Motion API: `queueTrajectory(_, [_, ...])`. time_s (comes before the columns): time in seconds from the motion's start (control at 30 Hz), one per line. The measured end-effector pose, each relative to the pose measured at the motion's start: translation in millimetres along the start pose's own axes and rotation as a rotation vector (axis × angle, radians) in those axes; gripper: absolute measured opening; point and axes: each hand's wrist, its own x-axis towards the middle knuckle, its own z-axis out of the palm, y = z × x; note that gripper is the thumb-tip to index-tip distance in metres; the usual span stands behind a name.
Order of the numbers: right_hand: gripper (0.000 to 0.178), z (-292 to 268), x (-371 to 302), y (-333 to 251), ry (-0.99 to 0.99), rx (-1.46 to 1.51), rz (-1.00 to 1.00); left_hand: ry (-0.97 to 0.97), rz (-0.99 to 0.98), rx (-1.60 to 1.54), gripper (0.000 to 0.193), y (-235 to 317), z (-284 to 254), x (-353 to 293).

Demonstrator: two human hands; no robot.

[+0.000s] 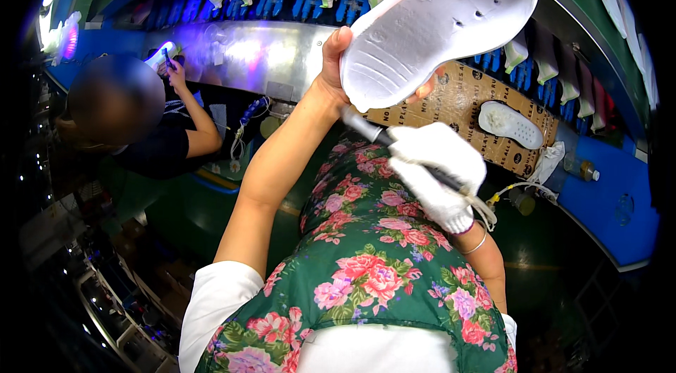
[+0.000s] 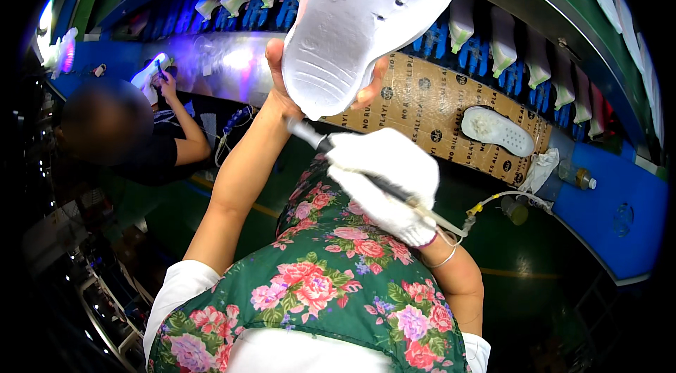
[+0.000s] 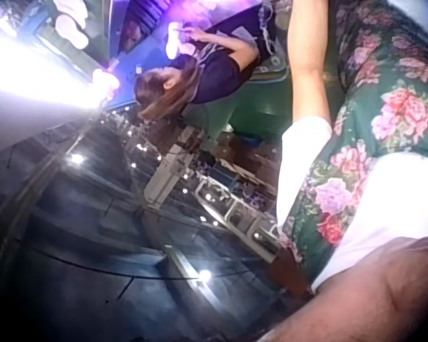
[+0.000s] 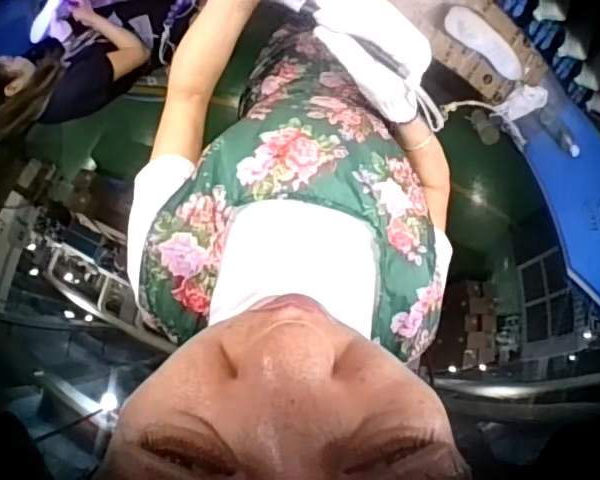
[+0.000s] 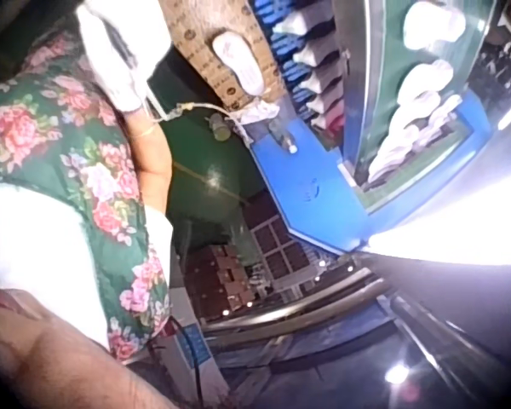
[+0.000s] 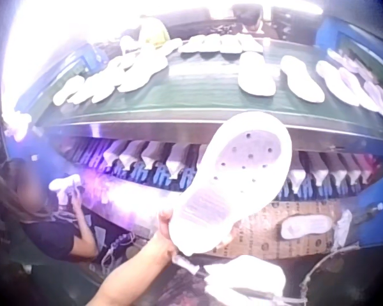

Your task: The person applies liquid to shoe soles using a brush applicator and places the shoe soles onto a conveyor belt.

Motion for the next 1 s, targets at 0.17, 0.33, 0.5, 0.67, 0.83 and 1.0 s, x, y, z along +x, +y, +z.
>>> queueTrajectory(0.17, [0.023, -0.1, 6.5, -3.4, -0.076, -0.261, -0.097, 0.026, 0.025, 0.05, 0.109, 3.2, -1.7, 0.2])
queueTrajectory(0.33, [0.019, 1.9, 2.6, 9.5, 0.156, -0.05, 0.025, 0.025, -0.003, 0.017, 0.111, 5.1, -2.6, -1.2])
queueTrajectory(0.5, [0.022, 2.6, -2.5, 10.9, -0.056, 0.324, 0.354, -0.014, 0.101, -0.155, 0.096, 4.3, -17.7, -15.3])
queueTrajectory(0.67, [0.018, -12.8, -22.4, 23.0, 0.191, 0.935, 0.4, 0.042, 0.142, 0.038, 0.114, 28.5, 6.4, -45.6])
queueTrajectory(0.83, [0.021, -18.8, -34.5, 32.5, 0.448, 0.943, 0.545, -0.271, 0.25, 0.28, 0.125, 83.4, 23.1, 1.2])
queueTrajectory(1.0, [0.021, -4.1, -30.8, 48.2, 0.499, 0.854, 0.553, 0.076, 0.423, -0.123, 0.078, 119.0, 29.6, 114.3])
